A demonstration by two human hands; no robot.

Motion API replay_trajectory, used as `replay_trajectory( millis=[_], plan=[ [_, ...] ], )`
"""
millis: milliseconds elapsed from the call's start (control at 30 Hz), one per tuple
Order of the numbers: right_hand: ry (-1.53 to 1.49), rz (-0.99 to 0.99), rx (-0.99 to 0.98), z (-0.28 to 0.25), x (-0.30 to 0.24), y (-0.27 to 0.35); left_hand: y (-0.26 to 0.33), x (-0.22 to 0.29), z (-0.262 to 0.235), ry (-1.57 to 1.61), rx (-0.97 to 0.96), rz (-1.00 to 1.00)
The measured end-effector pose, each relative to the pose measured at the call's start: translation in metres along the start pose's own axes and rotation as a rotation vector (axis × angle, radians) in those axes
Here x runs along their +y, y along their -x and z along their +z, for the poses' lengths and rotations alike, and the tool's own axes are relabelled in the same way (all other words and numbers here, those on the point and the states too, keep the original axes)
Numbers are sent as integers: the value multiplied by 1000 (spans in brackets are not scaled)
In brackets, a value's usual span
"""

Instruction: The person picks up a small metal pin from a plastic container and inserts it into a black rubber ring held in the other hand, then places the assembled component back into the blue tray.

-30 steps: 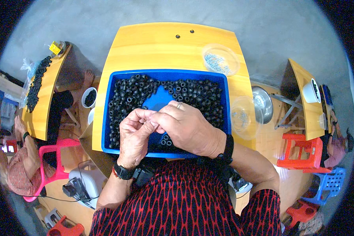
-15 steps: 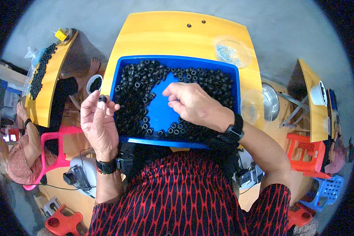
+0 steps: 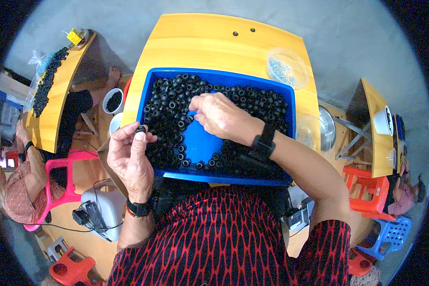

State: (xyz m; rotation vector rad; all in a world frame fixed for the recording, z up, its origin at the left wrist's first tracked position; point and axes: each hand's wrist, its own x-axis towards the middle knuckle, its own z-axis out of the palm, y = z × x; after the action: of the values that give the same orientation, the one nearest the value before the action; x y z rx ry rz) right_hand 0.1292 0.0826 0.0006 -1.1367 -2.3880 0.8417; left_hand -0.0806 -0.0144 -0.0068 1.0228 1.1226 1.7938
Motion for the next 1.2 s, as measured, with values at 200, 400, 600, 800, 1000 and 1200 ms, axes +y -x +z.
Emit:
replay_trajectory(
  millis=[200, 400, 600, 800, 1000, 1200],
  plan=[
    [122, -62, -70, 6, -3, -9, 1, -1, 1, -5, -22, -13],
    [-28, -23, -12, -1, -5, -1, -1, 1, 0, -63, -73, -40],
    [-589, 278, 124, -34, -25, 35, 0, 8, 4, -80, -169, -69],
    [-674, 154, 197, -44, -28, 70, 15, 9, 34, 94, -361, -232],
    [-767, 189, 252, -44, -50, 80, 28, 0, 56, 290, -418, -466],
    [-337, -59, 271, -46, -44, 82, 26, 0, 59, 242, -422, -540]
  ],
)
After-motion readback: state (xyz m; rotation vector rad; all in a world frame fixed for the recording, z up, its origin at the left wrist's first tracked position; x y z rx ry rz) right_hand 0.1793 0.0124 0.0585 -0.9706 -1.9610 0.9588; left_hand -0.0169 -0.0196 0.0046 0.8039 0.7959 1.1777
